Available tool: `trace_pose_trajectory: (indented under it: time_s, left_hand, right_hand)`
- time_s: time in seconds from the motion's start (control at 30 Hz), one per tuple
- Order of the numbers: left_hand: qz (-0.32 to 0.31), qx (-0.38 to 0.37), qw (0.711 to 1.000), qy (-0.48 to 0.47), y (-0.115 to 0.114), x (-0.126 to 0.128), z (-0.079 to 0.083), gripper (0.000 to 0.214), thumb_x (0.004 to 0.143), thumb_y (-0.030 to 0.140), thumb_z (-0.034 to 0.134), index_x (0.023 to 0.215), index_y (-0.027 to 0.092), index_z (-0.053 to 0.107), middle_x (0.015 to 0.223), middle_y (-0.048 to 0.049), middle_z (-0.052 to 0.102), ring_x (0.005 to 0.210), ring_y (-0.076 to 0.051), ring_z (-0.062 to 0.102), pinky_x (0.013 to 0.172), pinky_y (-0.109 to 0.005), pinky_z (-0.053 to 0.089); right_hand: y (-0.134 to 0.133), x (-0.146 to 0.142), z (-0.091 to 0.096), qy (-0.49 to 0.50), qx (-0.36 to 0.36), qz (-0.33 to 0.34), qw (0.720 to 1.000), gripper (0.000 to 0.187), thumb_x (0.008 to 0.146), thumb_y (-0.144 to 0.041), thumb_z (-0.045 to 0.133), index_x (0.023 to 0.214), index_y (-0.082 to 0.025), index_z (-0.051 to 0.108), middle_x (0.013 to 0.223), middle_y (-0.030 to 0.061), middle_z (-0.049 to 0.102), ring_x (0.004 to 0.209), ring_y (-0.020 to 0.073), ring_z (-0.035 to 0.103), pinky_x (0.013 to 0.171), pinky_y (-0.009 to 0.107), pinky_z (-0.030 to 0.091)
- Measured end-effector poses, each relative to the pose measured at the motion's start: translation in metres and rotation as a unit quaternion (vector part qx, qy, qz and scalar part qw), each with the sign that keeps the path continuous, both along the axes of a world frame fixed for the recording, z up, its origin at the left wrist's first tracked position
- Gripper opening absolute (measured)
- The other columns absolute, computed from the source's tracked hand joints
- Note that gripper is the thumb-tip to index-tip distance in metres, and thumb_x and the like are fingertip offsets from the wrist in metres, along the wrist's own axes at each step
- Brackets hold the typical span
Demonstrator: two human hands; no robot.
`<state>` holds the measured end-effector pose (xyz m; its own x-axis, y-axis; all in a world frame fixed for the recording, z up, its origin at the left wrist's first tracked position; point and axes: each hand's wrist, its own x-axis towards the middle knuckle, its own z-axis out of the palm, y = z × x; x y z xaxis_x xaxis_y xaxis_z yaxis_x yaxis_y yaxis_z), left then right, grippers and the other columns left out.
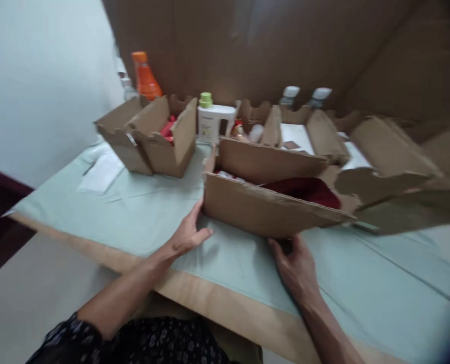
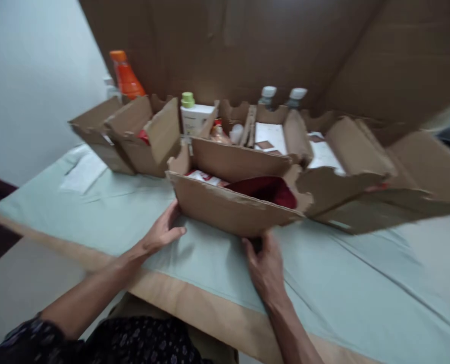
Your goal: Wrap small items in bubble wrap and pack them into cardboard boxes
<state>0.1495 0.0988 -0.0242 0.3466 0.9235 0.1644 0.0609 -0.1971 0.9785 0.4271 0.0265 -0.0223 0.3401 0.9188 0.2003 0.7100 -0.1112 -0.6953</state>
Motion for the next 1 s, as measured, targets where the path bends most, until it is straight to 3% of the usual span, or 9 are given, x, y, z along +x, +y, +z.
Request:
trace_pose_trajectory:
  time_s: [0.1, 0.2, 0.3, 0.43, 0.53, 0.7, 0.8, 0.9, 1.0]
  left_hand:
    - [0.039, 0.011, 0.999, 0.025, 0.004, -0.003, 0.003, 0.092, 0.076, 0.03, 0.069, 0.16, 0.014, 0.036, 0.162, -0.0182, 0.045, 0.149, -0.036, 0.045, 0.125, -0.053, 0.035]
    - [0.139, 0.067, 0.981, 0.119, 0.009, -0.036, 0.009, 0.08, 0.08, 0.03, 0.067, 0.155, 0.017, 0.044, 0.156, -0.0174, 0.052, 0.144, -0.034, 0.051, 0.122, -0.052, 0.04]
    - [0.259, 0.143, 0.909, 0.293, 0.023, -0.104, 0.02, 0.057, 0.08, 0.029, 0.065, 0.137, 0.023, 0.063, 0.146, -0.0111, 0.062, 0.137, -0.03, 0.057, 0.119, -0.048, 0.044]
    - [0.383, 0.113, 0.846, 0.354, 0.053, -0.204, 0.035, 0.042, 0.073, 0.024, 0.068, 0.114, 0.018, 0.071, 0.143, -0.0203, 0.059, 0.14, -0.044, 0.047, 0.121, -0.064, 0.03]
    - [0.438, 0.083, 0.811, 0.378, 0.073, -0.25, 0.036, 0.039, 0.07, 0.025, 0.071, 0.107, 0.017, 0.071, 0.142, -0.0243, 0.057, 0.139, -0.049, 0.044, 0.116, -0.07, 0.028]
    - [0.464, 0.065, 0.798, 0.379, 0.093, -0.274, 0.03, 0.014, 0.072, 0.022, 0.063, 0.085, 0.02, 0.069, 0.127, -0.0178, 0.067, 0.127, -0.04, 0.055, 0.114, -0.06, 0.036]
    - [0.484, 0.071, 0.794, 0.362, 0.095, -0.282, 0.038, 0.01, 0.076, 0.024, 0.059, 0.078, 0.02, 0.067, 0.114, -0.015, 0.072, 0.119, -0.035, 0.061, 0.111, -0.052, 0.043]
    - [0.504, 0.095, 0.786, 0.344, 0.082, -0.288, 0.054, 0.014, 0.079, 0.028, 0.054, 0.077, 0.02, 0.066, 0.11, -0.0145, 0.074, 0.117, -0.033, 0.065, 0.11, -0.048, 0.046]
    - [0.505, 0.132, 0.785, 0.333, 0.052, -0.286, 0.071, 0.016, 0.081, 0.031, 0.054, 0.078, 0.02, 0.066, 0.114, -0.0139, 0.075, 0.116, -0.031, 0.067, 0.109, -0.046, 0.048]
  right_hand:
    - [0.004, 0.003, -0.001, -0.007, -0.017, -0.005, 1.0, 0.039, 0.079, -0.049, 0.054, 0.106, -0.022, 0.06, 0.093, 0.0128, 0.071, 0.085, 0.0326, 0.067, 0.075, 0.044, 0.052]
    - [0.003, 0.006, -0.001, 0.0, -0.026, -0.033, 0.999, 0.051, 0.072, -0.045, 0.05, 0.115, -0.02, 0.061, 0.101, 0.0154, 0.074, 0.091, 0.0362, 0.071, 0.078, 0.047, 0.053]
    - [0.001, 0.007, 0.0, 0.021, -0.024, -0.065, 0.997, 0.065, 0.069, -0.048, 0.05, 0.126, -0.018, 0.061, 0.109, 0.0175, 0.074, 0.098, 0.0376, 0.072, 0.085, 0.049, 0.054]
    - [0.002, 0.008, 0.002, 0.014, -0.04, -0.079, 0.996, 0.063, 0.068, -0.055, 0.054, 0.119, -0.018, 0.064, 0.102, 0.0175, 0.075, 0.094, 0.0382, 0.072, 0.084, 0.05, 0.054]
    - [0.005, 0.01, 0.001, -0.005, -0.048, -0.081, 0.996, 0.052, 0.067, -0.057, 0.055, 0.105, -0.022, 0.065, 0.094, 0.015, 0.075, 0.086, 0.0376, 0.071, 0.078, 0.049, 0.054]
    - [0.005, 0.013, -0.002, -0.031, -0.028, -0.081, 0.996, 0.048, 0.069, -0.058, 0.054, 0.102, -0.025, 0.065, 0.088, 0.0114, 0.075, 0.08, 0.0355, 0.07, 0.072, 0.047, 0.054]
    - [0.004, 0.013, -0.002, -0.037, -0.03, -0.076, 0.996, 0.049, 0.071, -0.057, 0.053, 0.104, -0.023, 0.066, 0.09, 0.012, 0.075, 0.085, 0.0365, 0.071, 0.075, 0.047, 0.054]
    - [0.006, 0.011, 0.0, -0.03, -0.03, -0.071, 0.997, 0.051, 0.07, -0.057, 0.053, 0.105, -0.022, 0.067, 0.091, 0.0125, 0.076, 0.088, 0.0371, 0.072, 0.078, 0.048, 0.055]
    - [0.005, 0.008, 0.007, 0.002, -0.025, -0.073, 0.997, 0.053, 0.07, -0.057, 0.056, 0.108, -0.022, 0.067, 0.095, 0.0132, 0.077, 0.087, 0.0365, 0.072, 0.08, 0.051, 0.056]
